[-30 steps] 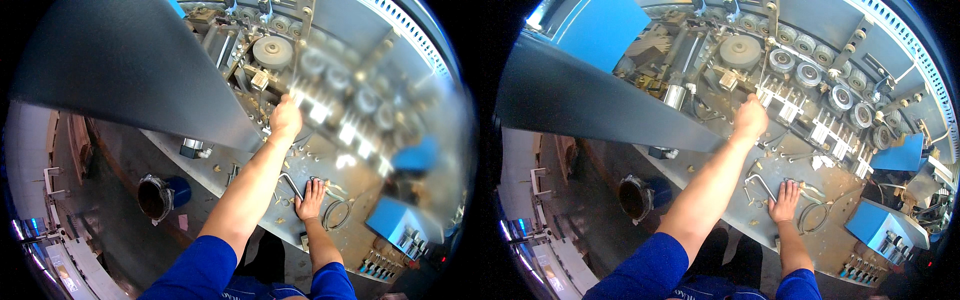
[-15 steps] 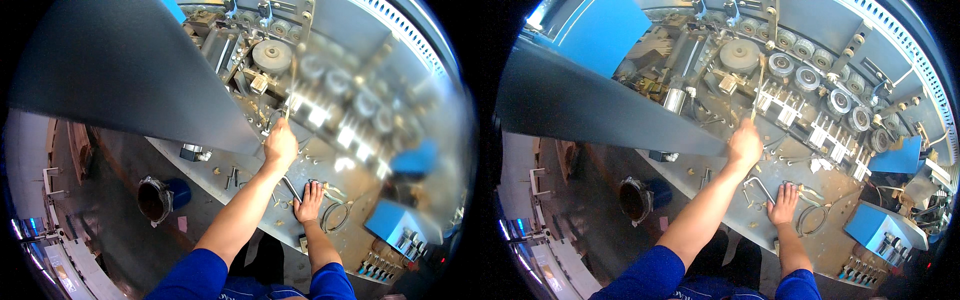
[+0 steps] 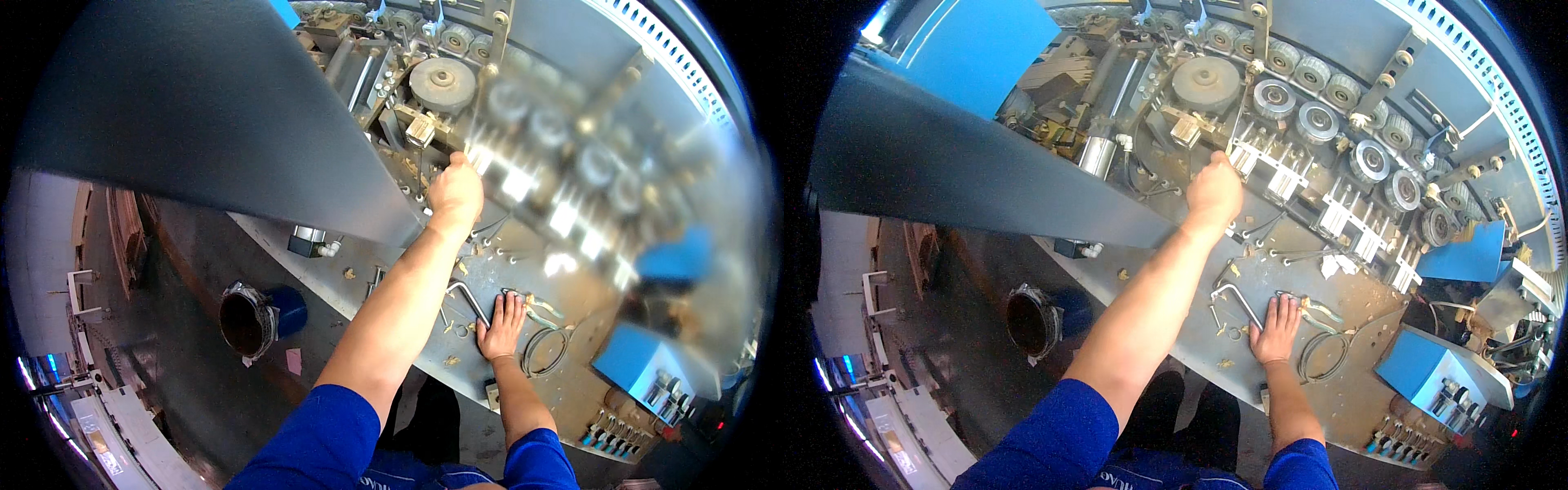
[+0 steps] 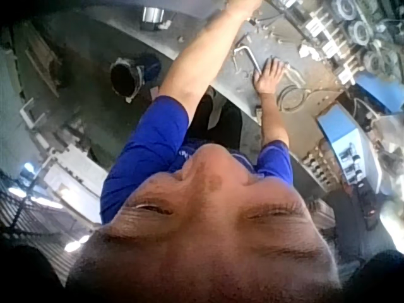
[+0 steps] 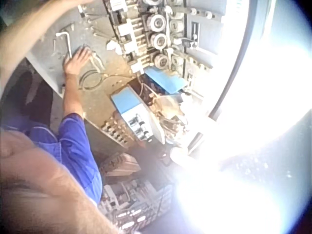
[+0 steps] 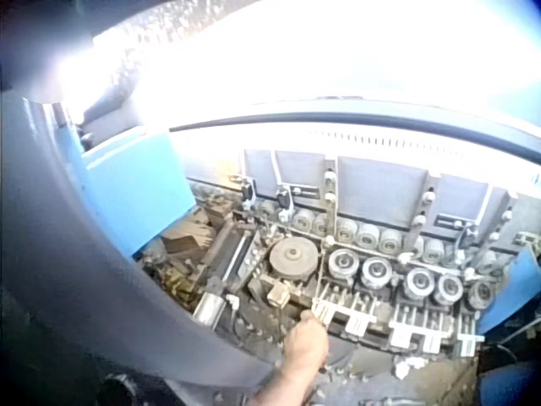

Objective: The person moves a wooden plank onto a stack and then uses pliers and a hand tool to adjust a metal component on a small wooden block at a workstation.

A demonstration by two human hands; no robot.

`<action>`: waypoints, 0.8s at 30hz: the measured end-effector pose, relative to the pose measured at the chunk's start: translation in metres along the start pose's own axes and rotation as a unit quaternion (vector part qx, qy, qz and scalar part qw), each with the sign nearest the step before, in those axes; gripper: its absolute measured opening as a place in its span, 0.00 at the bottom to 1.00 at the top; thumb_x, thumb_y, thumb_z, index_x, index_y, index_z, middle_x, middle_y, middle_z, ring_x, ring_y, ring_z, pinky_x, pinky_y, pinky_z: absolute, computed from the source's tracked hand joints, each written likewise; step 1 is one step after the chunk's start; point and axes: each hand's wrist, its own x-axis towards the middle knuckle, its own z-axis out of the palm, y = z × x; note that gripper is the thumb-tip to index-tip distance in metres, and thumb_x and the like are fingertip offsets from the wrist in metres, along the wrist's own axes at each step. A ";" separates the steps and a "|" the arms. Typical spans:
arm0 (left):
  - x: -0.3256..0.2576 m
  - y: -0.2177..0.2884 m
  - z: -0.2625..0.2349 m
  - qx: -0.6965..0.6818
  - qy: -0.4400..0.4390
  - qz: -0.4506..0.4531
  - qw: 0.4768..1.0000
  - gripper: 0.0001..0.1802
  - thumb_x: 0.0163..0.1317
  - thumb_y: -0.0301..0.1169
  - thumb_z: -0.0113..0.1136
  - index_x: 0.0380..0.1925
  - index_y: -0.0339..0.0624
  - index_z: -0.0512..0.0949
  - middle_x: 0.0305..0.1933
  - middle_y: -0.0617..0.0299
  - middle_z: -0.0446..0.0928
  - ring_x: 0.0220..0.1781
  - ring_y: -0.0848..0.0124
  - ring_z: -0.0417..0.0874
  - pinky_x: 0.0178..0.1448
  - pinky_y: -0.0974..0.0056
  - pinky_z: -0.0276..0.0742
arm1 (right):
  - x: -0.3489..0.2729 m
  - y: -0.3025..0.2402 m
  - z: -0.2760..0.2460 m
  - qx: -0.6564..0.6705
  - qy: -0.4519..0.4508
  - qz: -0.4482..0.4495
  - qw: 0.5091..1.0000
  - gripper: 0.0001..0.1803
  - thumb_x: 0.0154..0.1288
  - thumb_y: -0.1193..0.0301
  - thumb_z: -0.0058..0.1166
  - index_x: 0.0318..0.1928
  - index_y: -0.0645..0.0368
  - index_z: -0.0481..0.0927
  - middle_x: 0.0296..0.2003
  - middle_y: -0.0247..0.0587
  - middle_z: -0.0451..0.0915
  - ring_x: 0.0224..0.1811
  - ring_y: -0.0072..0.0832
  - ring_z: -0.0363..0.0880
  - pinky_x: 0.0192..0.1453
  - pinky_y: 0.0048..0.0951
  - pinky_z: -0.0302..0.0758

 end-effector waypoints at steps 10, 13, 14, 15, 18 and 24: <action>-0.036 -0.025 0.012 0.007 -0.011 0.023 1.000 0.11 0.69 0.29 0.47 0.45 0.30 0.70 0.36 0.35 0.84 0.45 0.42 0.87 0.51 0.45 0.82 | 0.001 -0.002 -0.001 -0.006 0.003 0.003 1.000 0.45 0.59 0.57 0.61 0.72 0.66 0.62 0.76 0.58 0.54 0.80 0.57 0.45 0.82 0.60 0.40; -0.052 -0.028 0.005 -0.022 -0.010 0.017 1.000 0.11 0.67 0.28 0.46 0.43 0.30 0.70 0.35 0.34 0.83 0.43 0.39 0.87 0.50 0.44 0.82 | 0.002 -0.001 -0.001 -0.012 0.014 -0.004 1.000 0.46 0.58 0.57 0.63 0.72 0.65 0.63 0.76 0.57 0.55 0.80 0.57 0.46 0.81 0.61 0.41; -0.052 -0.026 0.003 -0.016 -0.008 0.018 1.000 0.10 0.67 0.27 0.46 0.43 0.30 0.69 0.35 0.33 0.83 0.43 0.39 0.86 0.50 0.43 0.82 | 0.003 -0.001 -0.001 -0.011 0.012 -0.002 1.000 0.46 0.58 0.57 0.63 0.72 0.65 0.62 0.76 0.57 0.55 0.80 0.57 0.46 0.81 0.61 0.42; -0.048 -0.022 0.001 -0.021 0.016 0.040 0.999 0.10 0.67 0.26 0.45 0.43 0.30 0.69 0.35 0.33 0.83 0.42 0.39 0.86 0.49 0.43 0.82 | 0.002 0.000 -0.001 -0.009 0.005 -0.002 1.000 0.46 0.58 0.57 0.63 0.72 0.65 0.62 0.76 0.57 0.55 0.80 0.57 0.46 0.81 0.61 0.42; -0.025 -0.005 -0.002 -0.050 0.040 0.043 0.997 0.09 0.67 0.26 0.44 0.42 0.30 0.69 0.36 0.33 0.83 0.43 0.38 0.86 0.51 0.43 0.81 | 0.001 0.001 0.000 -0.006 0.000 0.004 1.000 0.46 0.58 0.57 0.63 0.73 0.64 0.62 0.76 0.57 0.55 0.80 0.57 0.46 0.81 0.61 0.42; -0.003 0.010 0.002 -0.061 -0.016 -0.002 0.998 0.14 0.64 0.23 0.47 0.48 0.29 0.72 0.44 0.30 0.82 0.51 0.38 0.84 0.58 0.44 0.78 | 0.001 0.000 0.001 -0.008 0.012 -0.002 1.000 0.46 0.57 0.57 0.63 0.72 0.65 0.62 0.76 0.57 0.55 0.79 0.57 0.47 0.81 0.60 0.42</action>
